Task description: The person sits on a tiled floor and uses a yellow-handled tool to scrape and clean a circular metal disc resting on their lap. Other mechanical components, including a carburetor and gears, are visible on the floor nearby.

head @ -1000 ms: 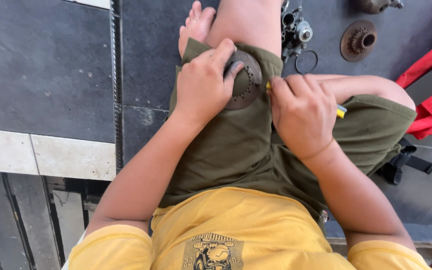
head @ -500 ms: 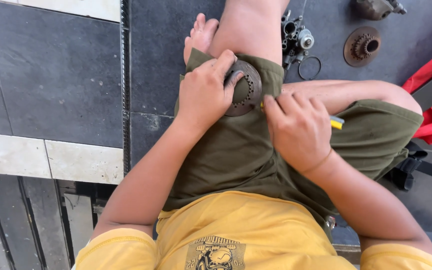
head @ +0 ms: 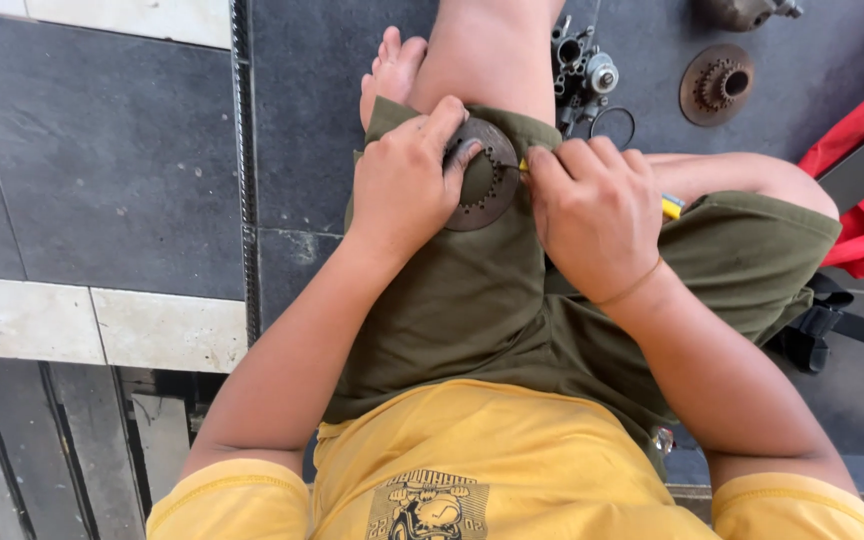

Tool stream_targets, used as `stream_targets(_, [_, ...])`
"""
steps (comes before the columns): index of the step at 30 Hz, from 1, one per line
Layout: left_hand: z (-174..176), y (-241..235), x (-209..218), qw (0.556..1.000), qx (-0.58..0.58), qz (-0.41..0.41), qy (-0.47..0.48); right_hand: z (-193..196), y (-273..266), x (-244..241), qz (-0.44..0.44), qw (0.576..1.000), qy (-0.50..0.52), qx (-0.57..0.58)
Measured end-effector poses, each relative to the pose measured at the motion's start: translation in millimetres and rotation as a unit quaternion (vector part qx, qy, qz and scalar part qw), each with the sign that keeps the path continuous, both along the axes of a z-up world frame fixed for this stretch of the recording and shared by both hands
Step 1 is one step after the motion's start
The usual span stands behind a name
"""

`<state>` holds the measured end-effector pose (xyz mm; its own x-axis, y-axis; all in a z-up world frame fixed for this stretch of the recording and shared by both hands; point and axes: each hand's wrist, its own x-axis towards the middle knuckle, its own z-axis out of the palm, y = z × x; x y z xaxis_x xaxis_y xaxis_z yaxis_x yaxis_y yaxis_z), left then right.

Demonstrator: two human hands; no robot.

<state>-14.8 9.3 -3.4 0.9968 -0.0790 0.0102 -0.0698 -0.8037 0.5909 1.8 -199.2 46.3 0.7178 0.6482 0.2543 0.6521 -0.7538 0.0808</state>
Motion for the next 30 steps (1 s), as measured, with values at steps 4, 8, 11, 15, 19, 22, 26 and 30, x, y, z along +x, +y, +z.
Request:
stream_targets(4, [-5.4,1.1,-2.5,1.000,-0.003,0.004,0.028,5.8,4.0,-17.3,0.016,1.000,0.023,0.001])
stream_targets(8, [-2.5,0.0,-0.2,1.000,0.006,-0.006,0.023,0.2,-1.2,-6.1,0.012,1.000,0.021,-0.008])
stream_targets(11, [1.6,0.7,0.0,1.000,0.012,-0.016,0.011,0.0,-2.4,1.8,0.004,1.000,0.003,-0.009])
stream_targets(15, [0.5,2.6,-2.7,1.000,-0.006,-0.011,0.019,0.6,-3.4,-8.4,0.017,0.999,0.041,-0.009])
stream_targets(19, [-0.5,0.0,-2.5,1.000,0.010,-0.014,0.005,0.9,-9.0,-1.2,0.006,0.998,0.060,-0.022])
stream_targets(22, [3.7,2.0,0.2,1.000,-0.005,-0.013,0.011,-3.3,-12.1,5.7,0.005,0.994,0.106,0.027])
stream_targets(26, [3.0,3.2,-0.6,1.000,-0.014,-0.008,0.019,-23.0,-23.7,1.7,-0.035,0.983,0.178,0.030])
stream_targets(30, [4.2,2.9,0.8,1.000,-0.023,-0.014,0.014,-32.0,-30.4,-1.6,-0.086,0.975,0.205,0.009])
